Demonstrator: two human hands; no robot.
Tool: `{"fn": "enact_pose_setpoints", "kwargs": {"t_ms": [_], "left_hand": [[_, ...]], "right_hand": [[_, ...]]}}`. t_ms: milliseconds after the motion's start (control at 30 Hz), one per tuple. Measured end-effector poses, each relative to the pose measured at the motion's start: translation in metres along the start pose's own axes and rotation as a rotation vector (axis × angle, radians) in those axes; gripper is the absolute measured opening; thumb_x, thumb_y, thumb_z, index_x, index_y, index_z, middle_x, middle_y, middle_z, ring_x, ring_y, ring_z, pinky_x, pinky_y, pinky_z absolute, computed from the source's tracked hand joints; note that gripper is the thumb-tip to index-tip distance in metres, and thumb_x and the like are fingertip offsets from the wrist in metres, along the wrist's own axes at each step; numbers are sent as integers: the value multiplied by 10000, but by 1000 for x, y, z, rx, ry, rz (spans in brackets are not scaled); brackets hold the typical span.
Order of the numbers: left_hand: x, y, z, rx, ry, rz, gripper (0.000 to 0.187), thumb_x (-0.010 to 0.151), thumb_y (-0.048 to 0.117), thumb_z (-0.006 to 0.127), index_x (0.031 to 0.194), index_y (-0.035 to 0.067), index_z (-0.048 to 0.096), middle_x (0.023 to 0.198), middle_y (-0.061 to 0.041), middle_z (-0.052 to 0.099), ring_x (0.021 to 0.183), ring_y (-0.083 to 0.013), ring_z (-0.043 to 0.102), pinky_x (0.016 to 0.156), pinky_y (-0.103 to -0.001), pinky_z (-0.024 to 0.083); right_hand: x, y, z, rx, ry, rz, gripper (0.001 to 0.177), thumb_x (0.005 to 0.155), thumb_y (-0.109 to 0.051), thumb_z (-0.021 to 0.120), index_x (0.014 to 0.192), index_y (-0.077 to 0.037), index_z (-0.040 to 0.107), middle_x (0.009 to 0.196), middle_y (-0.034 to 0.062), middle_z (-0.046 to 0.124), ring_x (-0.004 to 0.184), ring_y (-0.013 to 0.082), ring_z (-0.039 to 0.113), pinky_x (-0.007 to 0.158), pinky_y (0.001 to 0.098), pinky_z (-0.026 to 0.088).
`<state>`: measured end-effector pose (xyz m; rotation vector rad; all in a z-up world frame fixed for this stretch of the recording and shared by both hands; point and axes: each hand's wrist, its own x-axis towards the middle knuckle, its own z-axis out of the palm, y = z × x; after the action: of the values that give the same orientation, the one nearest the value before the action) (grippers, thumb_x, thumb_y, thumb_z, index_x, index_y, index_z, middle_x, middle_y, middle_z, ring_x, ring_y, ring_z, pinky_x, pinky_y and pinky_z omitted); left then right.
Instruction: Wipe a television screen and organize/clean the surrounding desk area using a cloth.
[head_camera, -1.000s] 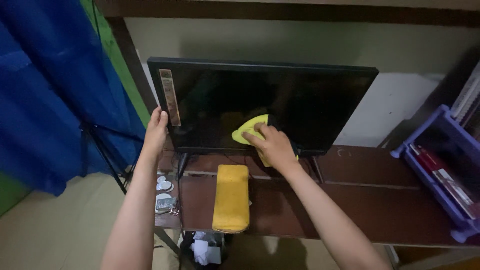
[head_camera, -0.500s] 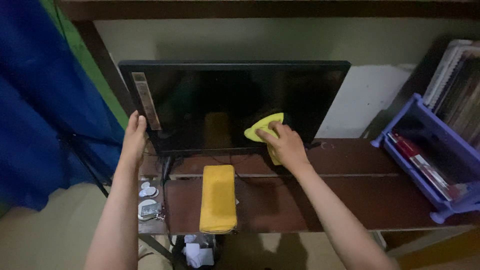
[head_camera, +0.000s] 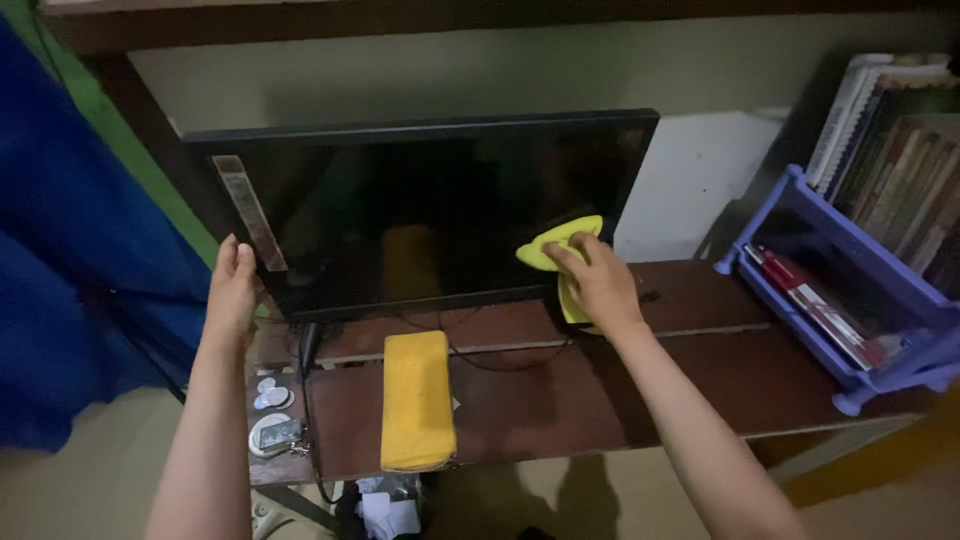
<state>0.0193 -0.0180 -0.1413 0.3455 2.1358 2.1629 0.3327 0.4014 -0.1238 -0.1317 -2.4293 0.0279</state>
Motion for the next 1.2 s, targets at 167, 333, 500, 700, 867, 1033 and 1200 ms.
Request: {"fn": "enact_pose_setpoints", "kwargs": {"t_ms": [167, 333, 500, 700, 867, 1033, 1200], "left_hand": [[19, -26, -14, -8, -74, 136, 570, 1105, 415, 471, 1600, 146, 381, 1406, -20, 583, 1134, -158, 561, 912, -321, 465], [7, -13, -9, 40, -12, 54, 527, 1078, 424, 458, 1553, 196, 428, 1359, 32, 564, 1150, -126, 542, 889, -324, 492], [2, -7, -7, -18, -68, 54, 494, 1137, 420, 467, 1579, 200, 469, 1225, 4, 590, 925, -183, 474, 782, -343, 412], [10, -20, -13, -7, -70, 75, 499, 1140, 405, 465, 1588, 184, 481, 1184, -24, 595, 904, -196, 472, 764, -359, 418], [3, -6, -7, 10, -84, 144, 539, 1127, 415, 462, 1593, 155, 378, 1424, 0, 587, 1208, -171, 586, 986, -340, 482], [0, -3, -4, -34, -40, 29, 595, 1084, 416, 457, 1619, 181, 341, 1407, -37, 584, 1151, -208, 571, 911, -373, 484], [24, -37, -13, -11, -33, 134, 597, 1101, 423, 468, 1614, 130, 384, 1449, -28, 579, 1179, -170, 534, 959, -302, 435]], "right_hand": [[-13, 16, -6, 24, 28, 68, 519, 868, -80, 733, 1346, -263, 646, 1222, 108, 593, 1083, 321, 633, 832, 446, 554], [-26, 19, 1, 82, -9, 191, 527, 845, -89, 748, 1342, -232, 648, 1243, 103, 603, 1138, 311, 629, 915, 436, 549], [-37, 21, 13, 177, -19, 268, 517, 888, -77, 725, 1374, -231, 642, 1292, 100, 633, 1200, 319, 624, 1012, 428, 523], [-45, 22, 20, 206, -51, 307, 491, 899, -104, 724, 1366, -234, 647, 1299, 103, 650, 1175, 322, 636, 1019, 449, 511], [-43, 19, 22, 193, -76, 318, 488, 910, -112, 711, 1378, -231, 641, 1299, 96, 632, 1177, 323, 627, 1001, 456, 511], [-33, 2, 27, 202, -154, 333, 484, 897, -106, 707, 1361, -221, 633, 1242, 88, 586, 1155, 307, 622, 971, 440, 525], [-22, -22, 40, 163, -88, 111, 476, 877, -71, 714, 1328, -211, 654, 1165, 112, 563, 1082, 335, 612, 882, 456, 535]]}}
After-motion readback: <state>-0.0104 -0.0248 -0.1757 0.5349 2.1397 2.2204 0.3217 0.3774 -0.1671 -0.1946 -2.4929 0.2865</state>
